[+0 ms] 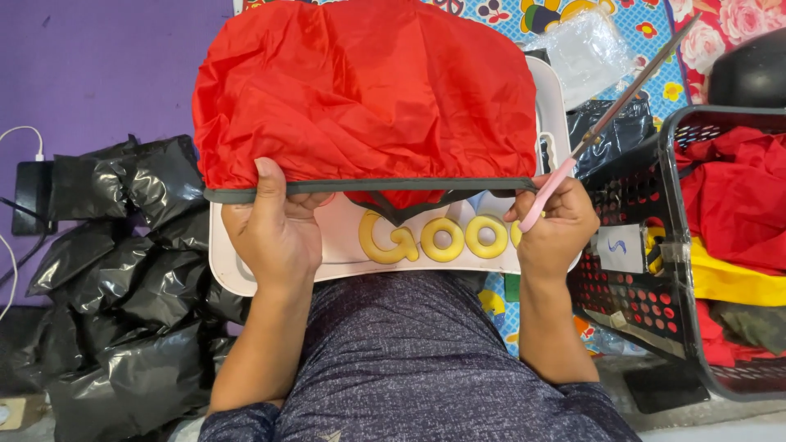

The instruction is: The person uses pink-handled scissors to cut the black elastic band along the edge of a red fabric item. The person holds the fabric steady with their left hand while cutting with their right hand, working over a white tray.

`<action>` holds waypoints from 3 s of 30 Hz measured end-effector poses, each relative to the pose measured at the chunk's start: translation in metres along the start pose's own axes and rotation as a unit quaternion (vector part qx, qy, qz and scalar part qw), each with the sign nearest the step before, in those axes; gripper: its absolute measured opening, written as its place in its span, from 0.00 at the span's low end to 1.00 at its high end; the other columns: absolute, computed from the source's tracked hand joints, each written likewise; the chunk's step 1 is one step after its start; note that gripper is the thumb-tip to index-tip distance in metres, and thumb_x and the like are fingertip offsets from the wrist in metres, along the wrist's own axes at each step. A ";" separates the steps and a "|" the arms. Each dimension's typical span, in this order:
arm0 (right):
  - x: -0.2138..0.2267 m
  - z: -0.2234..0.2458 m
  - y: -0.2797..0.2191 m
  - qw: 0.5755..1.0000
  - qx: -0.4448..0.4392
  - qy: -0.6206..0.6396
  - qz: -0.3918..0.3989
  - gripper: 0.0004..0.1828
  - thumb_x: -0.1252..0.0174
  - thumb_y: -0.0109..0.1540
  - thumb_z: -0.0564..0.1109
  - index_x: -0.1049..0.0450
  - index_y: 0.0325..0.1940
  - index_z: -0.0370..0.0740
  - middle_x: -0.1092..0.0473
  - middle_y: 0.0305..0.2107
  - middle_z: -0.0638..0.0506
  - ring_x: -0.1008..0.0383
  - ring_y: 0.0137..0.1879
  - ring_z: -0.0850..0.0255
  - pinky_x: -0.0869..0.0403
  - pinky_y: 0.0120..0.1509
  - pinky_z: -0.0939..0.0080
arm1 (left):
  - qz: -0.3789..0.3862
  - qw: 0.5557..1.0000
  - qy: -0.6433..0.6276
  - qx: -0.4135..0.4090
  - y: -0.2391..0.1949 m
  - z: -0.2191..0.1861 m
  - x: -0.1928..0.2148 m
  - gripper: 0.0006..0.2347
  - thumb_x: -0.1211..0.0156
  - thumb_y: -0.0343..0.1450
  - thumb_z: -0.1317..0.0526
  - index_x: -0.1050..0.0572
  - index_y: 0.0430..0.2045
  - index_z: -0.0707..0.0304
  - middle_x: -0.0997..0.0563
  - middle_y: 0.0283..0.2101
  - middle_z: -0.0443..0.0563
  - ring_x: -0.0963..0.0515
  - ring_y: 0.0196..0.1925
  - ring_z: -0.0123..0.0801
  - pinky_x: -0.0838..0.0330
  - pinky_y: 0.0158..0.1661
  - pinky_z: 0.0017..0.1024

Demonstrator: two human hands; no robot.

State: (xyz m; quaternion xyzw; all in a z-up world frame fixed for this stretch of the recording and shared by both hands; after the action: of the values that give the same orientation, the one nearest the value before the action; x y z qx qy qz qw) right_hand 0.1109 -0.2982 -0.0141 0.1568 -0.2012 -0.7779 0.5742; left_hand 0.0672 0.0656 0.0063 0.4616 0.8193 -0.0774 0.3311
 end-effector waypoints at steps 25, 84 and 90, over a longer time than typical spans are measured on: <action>-0.019 -0.015 -0.014 0.988 -0.103 0.006 0.118 0.17 0.26 0.55 0.32 0.24 0.44 0.27 0.28 0.20 0.44 0.25 0.21 0.62 0.24 0.34 0.65 | 0.087 0.987 -0.021 0.136 -0.007 0.010 -0.027 0.12 0.43 0.75 0.60 0.29 0.48 0.67 0.15 0.37 0.66 0.14 0.41 0.54 0.14 0.43 0.52; -0.038 0.119 -0.006 0.783 0.360 -0.388 0.326 0.07 0.32 0.58 0.43 0.22 0.33 0.37 0.26 0.21 0.47 0.21 0.32 0.54 0.23 0.58 0.52 | 0.154 0.987 0.037 0.037 -0.016 -0.013 -0.049 0.14 0.33 0.67 0.74 0.25 0.46 0.75 0.17 0.33 0.55 0.14 0.38 0.31 0.16 0.44 0.36; -0.042 0.128 0.000 0.767 0.392 -0.393 0.322 0.07 0.33 0.60 0.43 0.22 0.34 0.37 0.26 0.23 0.47 0.21 0.33 0.54 0.23 0.58 0.53 | 0.164 0.984 0.064 0.034 -0.016 -0.011 -0.046 0.13 0.33 0.67 0.73 0.23 0.44 0.74 0.17 0.32 0.56 0.15 0.35 0.30 0.16 0.45 0.36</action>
State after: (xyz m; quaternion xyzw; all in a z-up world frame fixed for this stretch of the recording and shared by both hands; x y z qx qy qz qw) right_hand 0.0622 -0.2409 0.0974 -0.0250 -0.7358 -0.3938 0.5504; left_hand 0.0654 0.0293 0.0402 0.6050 0.7486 -0.0198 0.2704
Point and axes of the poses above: each hand's wrist, its own y-axis towards the middle knuckle, its own x-axis out of the back of the hand, z = x × y, the point moved 9 cm from there along y, towards the middle knuckle
